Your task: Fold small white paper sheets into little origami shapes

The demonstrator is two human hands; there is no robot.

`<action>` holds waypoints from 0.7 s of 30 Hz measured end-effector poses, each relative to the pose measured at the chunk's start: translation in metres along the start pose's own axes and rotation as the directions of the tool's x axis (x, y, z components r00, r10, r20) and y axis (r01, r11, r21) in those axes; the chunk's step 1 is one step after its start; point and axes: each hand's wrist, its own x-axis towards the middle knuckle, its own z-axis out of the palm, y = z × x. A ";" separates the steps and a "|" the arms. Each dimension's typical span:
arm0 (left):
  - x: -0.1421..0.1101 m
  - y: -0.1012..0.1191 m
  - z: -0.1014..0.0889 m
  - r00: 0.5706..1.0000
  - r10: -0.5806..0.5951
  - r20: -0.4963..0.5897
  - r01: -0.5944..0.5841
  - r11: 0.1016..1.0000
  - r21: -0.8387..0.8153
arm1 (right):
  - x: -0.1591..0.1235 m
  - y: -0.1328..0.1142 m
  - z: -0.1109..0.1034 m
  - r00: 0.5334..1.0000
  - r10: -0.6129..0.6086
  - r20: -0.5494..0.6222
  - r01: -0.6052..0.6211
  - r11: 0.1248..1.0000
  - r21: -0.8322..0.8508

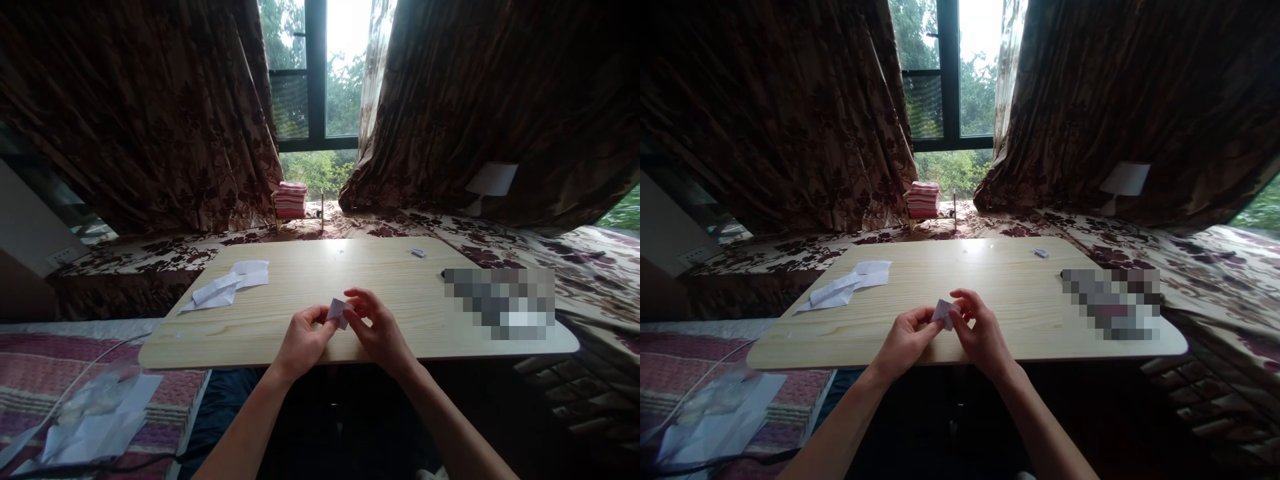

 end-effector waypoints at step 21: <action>-0.007 0.002 0.003 0.994 0.109 0.006 -0.108 0.978 0.179 | -0.005 -0.008 -0.002 0.992 -0.103 0.074 0.116 0.974 -0.195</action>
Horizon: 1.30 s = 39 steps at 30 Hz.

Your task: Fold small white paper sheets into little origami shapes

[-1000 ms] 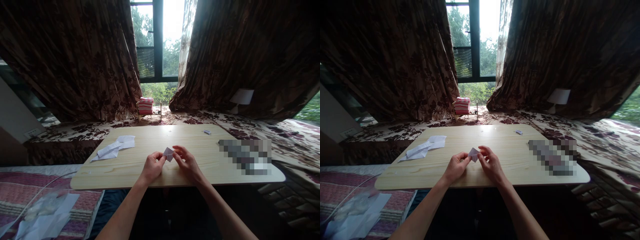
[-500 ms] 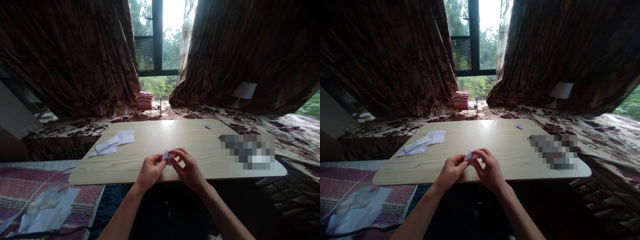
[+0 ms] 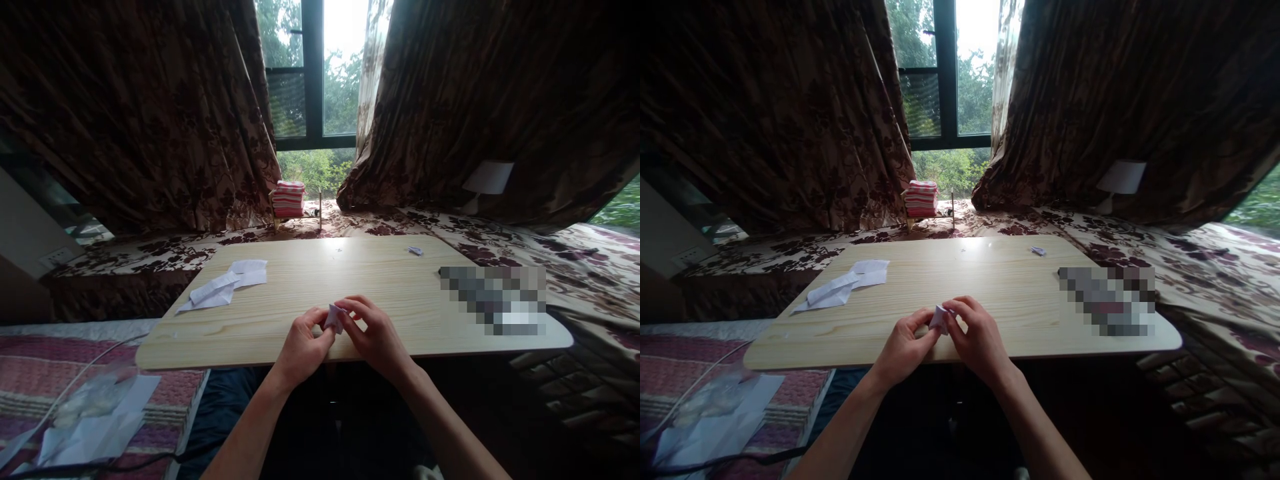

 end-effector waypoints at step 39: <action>0.000 -0.006 0.008 0.968 -0.077 -0.240 0.058 0.995 -0.086 | 0.002 0.006 0.001 0.928 0.372 -0.011 -0.343 0.866 0.364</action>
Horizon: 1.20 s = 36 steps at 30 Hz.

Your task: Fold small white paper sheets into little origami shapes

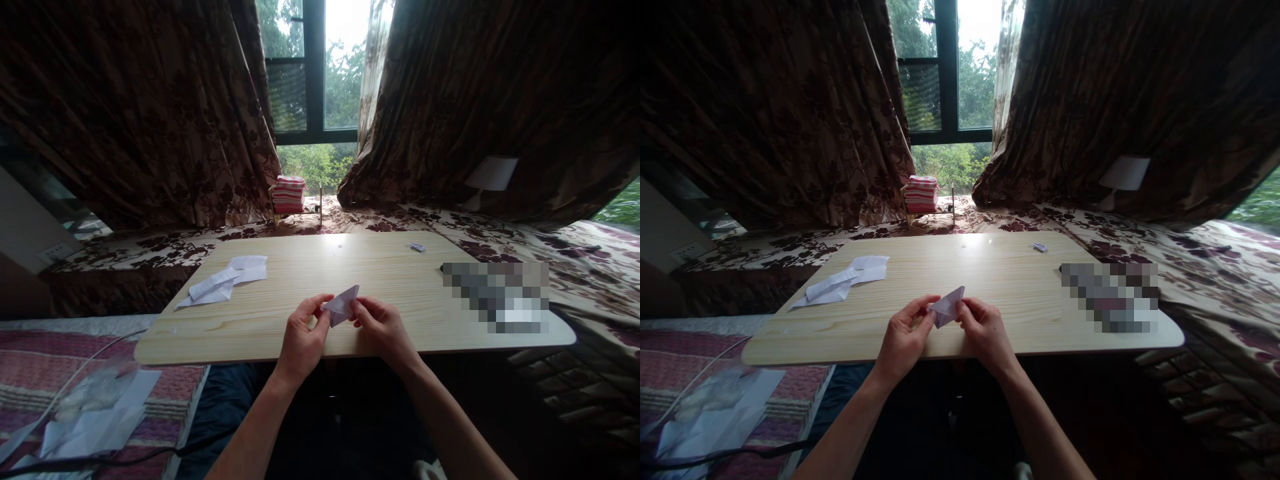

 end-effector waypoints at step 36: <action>0.008 0.009 0.002 0.973 0.142 -0.182 -0.095 0.965 0.246 | -0.001 -0.007 0.004 0.989 -0.096 0.115 0.083 0.990 0.111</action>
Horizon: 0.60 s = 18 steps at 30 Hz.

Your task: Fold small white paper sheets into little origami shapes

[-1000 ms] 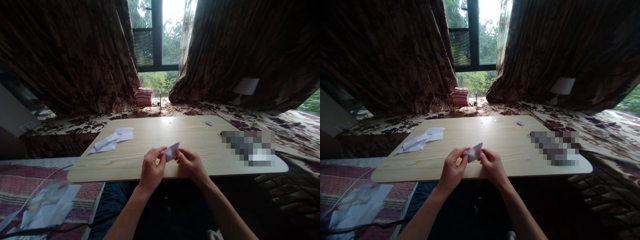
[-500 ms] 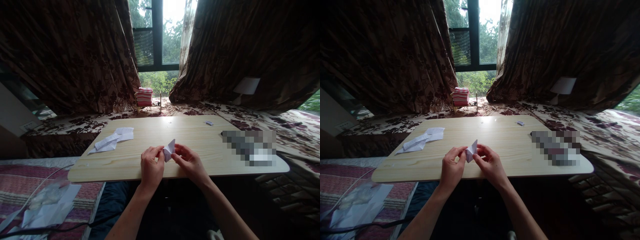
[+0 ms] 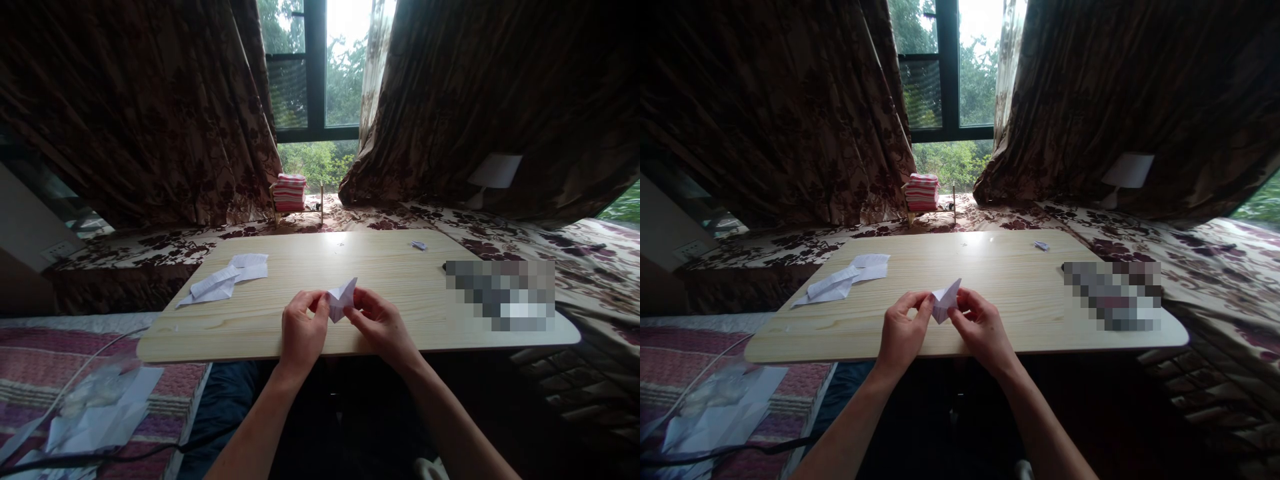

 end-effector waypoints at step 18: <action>0.010 0.005 -0.003 1.000 -0.006 0.010 0.006 0.999 -0.054 | 0.001 -0.004 0.000 0.999 0.033 0.021 -0.033 0.999 0.005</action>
